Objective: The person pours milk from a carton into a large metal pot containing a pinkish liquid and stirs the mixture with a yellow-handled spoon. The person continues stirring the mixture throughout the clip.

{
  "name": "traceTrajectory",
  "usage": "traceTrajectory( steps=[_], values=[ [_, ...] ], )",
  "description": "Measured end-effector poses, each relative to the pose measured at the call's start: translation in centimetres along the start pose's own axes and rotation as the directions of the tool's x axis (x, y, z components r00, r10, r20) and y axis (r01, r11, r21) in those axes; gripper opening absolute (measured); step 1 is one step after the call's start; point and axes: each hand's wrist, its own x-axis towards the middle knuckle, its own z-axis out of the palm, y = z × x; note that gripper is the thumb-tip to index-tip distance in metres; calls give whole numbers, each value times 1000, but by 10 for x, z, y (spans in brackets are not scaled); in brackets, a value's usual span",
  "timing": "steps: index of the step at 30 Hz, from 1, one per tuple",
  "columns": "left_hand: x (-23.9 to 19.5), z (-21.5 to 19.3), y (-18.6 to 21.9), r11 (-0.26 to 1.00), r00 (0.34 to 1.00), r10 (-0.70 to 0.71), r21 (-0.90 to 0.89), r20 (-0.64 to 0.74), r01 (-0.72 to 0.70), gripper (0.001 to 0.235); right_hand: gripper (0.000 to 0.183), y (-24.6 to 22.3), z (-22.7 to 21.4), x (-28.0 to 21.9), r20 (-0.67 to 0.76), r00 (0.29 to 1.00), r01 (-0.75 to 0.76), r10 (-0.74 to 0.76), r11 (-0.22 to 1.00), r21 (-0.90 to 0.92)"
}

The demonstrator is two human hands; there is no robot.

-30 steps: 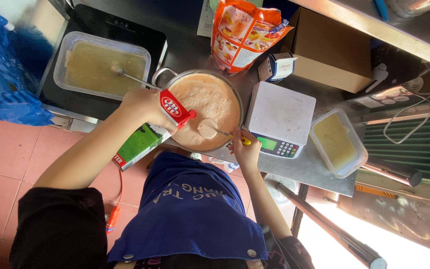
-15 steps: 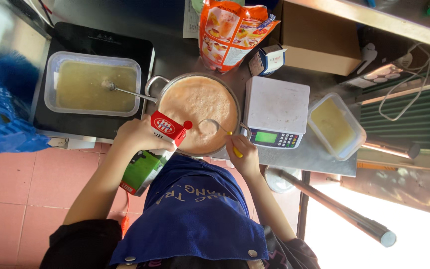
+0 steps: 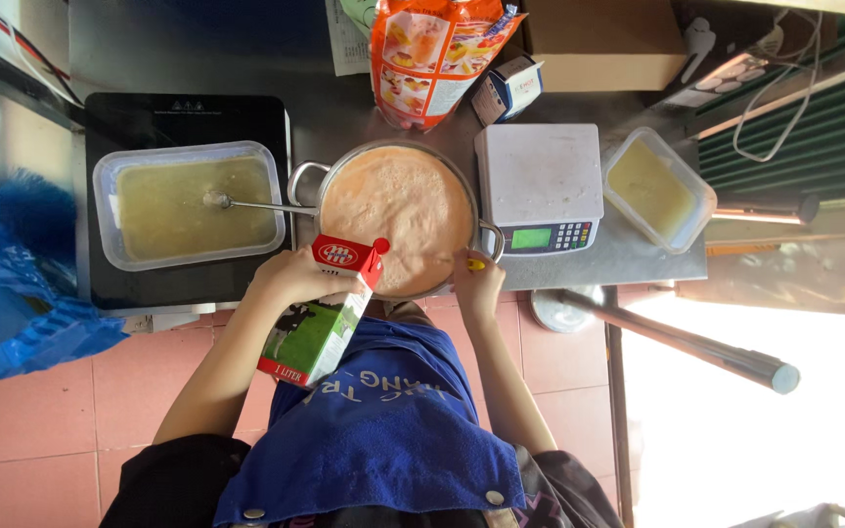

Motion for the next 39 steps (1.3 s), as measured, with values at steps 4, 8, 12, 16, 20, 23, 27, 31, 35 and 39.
traceTrajectory(
  steps=[4, 8, 12, 16, 20, 23, 27, 31, 35, 39],
  values=[
    [14, 0, -4, 999, 994, -42, -14, 100, 43, 87, 25, 2, 7, -6, 100, 991, -109, 95, 983, 145],
    [19, -8, -2, 998, 983, -56, -5, 175, 58, 93, 25, -1, 12, -6, -74, 994, -74, 81, 993, 91],
    [14, -15, 10, 998, 988, -57, 41, 141, 52, 93, 25, 4, 15, -14, -22, 992, -118, 123, 983, 142],
    [13, -24, 34, 971, 991, -85, 230, 106, 59, 102, 25, 7, 20, -18, -149, 988, -11, 30, 991, 130],
    [23, -28, 62, 930, 993, -78, 364, 86, 42, 115, 25, 7, 21, -25, -58, 997, -50, 58, 992, 118],
    [26, -28, 82, 891, 1000, -8, 454, 7, 4, 117, 25, 4, 18, -22, -105, 993, -40, 52, 993, 112],
    [26, -29, 102, 829, 997, -30, 560, 69, -14, 114, 24, 7, 14, -25, -71, 992, -92, 102, 986, 137],
    [29, -32, 109, 822, 994, -82, 568, 67, 30, 115, 21, 12, 10, -20, 14, 998, -61, 60, 990, 125],
    [31, -37, 103, 837, 997, -76, 545, 28, 49, 116, 22, 16, 11, -11, -101, 989, -90, 104, 988, 127],
    [31, -32, 90, 868, 990, -129, 490, 56, 85, 115, 19, 25, 10, -18, 45, 997, -62, 56, 986, 154]
  ],
)
